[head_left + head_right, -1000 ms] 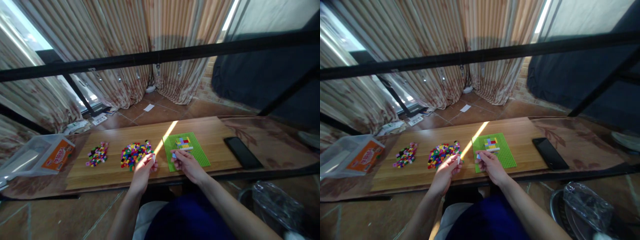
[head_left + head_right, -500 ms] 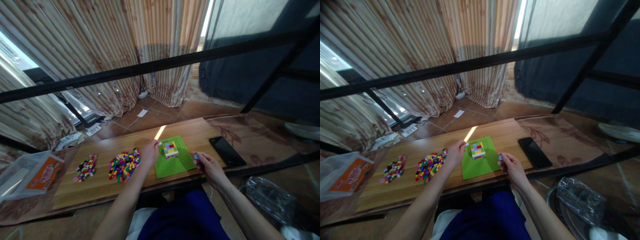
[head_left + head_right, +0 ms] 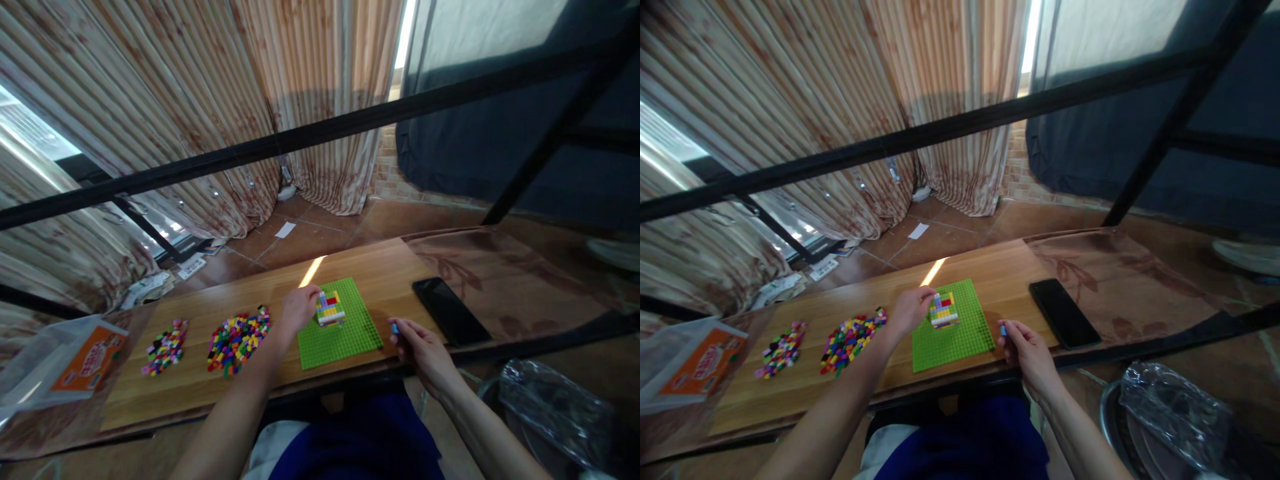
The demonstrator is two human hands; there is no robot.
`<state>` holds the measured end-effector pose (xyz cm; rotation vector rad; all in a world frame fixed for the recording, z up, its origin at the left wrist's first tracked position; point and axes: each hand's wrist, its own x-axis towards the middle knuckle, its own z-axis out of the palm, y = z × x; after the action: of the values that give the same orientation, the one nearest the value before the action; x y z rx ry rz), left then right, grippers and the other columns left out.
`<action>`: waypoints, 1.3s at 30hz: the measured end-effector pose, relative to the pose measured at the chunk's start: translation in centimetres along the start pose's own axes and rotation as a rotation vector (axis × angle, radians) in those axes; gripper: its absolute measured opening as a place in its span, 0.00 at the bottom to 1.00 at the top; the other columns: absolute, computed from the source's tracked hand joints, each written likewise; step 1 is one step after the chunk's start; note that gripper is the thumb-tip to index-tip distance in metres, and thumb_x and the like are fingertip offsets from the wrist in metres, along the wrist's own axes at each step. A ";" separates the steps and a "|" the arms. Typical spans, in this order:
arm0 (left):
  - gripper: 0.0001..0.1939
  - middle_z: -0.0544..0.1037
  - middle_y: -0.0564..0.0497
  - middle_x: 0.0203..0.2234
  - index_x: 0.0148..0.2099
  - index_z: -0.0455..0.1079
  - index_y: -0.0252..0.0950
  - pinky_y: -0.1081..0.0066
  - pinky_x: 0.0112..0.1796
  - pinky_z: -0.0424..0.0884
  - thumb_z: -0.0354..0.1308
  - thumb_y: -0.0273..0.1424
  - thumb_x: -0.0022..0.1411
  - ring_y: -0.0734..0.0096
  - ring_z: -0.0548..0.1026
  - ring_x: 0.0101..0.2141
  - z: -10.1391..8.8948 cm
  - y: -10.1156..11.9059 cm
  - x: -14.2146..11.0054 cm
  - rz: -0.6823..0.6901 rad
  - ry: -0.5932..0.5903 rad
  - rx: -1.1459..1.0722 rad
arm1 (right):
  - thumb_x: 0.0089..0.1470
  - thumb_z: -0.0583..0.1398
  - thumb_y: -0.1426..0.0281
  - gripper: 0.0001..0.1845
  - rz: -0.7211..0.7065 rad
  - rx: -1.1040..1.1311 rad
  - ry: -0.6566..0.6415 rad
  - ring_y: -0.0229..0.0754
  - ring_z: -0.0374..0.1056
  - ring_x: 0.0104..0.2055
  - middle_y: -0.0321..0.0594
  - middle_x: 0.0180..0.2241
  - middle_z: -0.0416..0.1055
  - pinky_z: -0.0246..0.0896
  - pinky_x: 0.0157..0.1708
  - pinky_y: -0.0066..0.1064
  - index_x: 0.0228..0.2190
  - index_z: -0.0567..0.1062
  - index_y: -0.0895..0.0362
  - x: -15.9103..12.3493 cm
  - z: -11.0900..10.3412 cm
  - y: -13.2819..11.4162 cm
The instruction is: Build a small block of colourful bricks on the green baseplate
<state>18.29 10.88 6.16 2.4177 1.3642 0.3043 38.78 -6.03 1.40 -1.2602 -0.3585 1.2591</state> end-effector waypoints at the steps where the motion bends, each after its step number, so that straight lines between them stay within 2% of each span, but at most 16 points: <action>1: 0.14 0.80 0.49 0.36 0.43 0.75 0.39 0.70 0.37 0.66 0.49 0.32 0.64 0.66 0.76 0.36 0.0 0.0 0.0 -0.002 0.002 -0.004 | 0.42 0.67 0.52 0.25 0.007 0.005 -0.005 0.29 0.56 0.18 0.33 0.21 0.67 0.48 0.16 0.21 0.37 0.75 0.56 0.1 -0.1 0.1; 13: 0.12 0.81 0.48 0.35 0.40 0.77 0.37 0.71 0.37 0.67 0.51 0.31 0.62 0.68 0.76 0.35 0.0 0.2 0.0 -0.070 0.001 -0.070 | 0.44 0.67 0.53 0.23 0.032 0.022 -0.051 0.30 0.57 0.18 0.33 0.22 0.68 0.50 0.17 0.23 0.37 0.75 0.56 0.4 0.3 0.1; 18: 0.12 0.81 0.48 0.32 0.38 0.78 0.38 0.70 0.36 0.67 0.52 0.30 0.62 0.67 0.76 0.32 -0.2 -0.1 0.3 -0.025 -0.008 -0.064 | 0.44 0.66 0.54 0.21 0.053 0.038 -0.084 0.30 0.57 0.18 0.32 0.22 0.68 0.49 0.17 0.23 0.36 0.75 0.55 0.3 0.5 0.8; 27: 0.13 0.81 0.50 0.36 0.42 0.77 0.40 0.71 0.40 0.69 0.51 0.31 0.64 0.68 0.77 0.36 1.3 -0.2 -0.8 -0.048 0.103 -0.125 | 0.41 0.68 0.55 0.22 0.068 0.047 -0.055 0.30 0.57 0.19 0.34 0.22 0.68 0.52 0.18 0.24 0.36 0.76 0.56 0.3 1.4 -0.1; 33: 0.12 0.82 0.51 0.35 0.41 0.77 0.39 0.71 0.40 0.70 0.52 0.31 0.63 0.69 0.77 0.35 2.0 -0.5 -1.0 -0.050 0.138 -0.196 | 0.42 0.67 0.56 0.20 0.072 0.062 -0.100 0.30 0.58 0.20 0.34 0.23 0.69 0.54 0.19 0.24 0.34 0.76 0.56 0.3 2.0 0.0; 39: 0.12 0.81 0.51 0.35 0.40 0.77 0.39 0.71 0.41 0.70 0.52 0.32 0.63 0.68 0.77 0.36 2.2 -0.8 -1.0 -0.063 0.154 -0.294 | 0.44 0.66 0.58 0.19 0.075 0.077 -0.172 0.33 0.61 0.22 0.36 0.26 0.72 0.58 0.22 0.26 0.37 0.76 0.54 0.0 2.7 -0.2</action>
<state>17.91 9.94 3.81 2.1423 1.3483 0.6384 36.73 -4.57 2.55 -1.1117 -0.3860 1.4370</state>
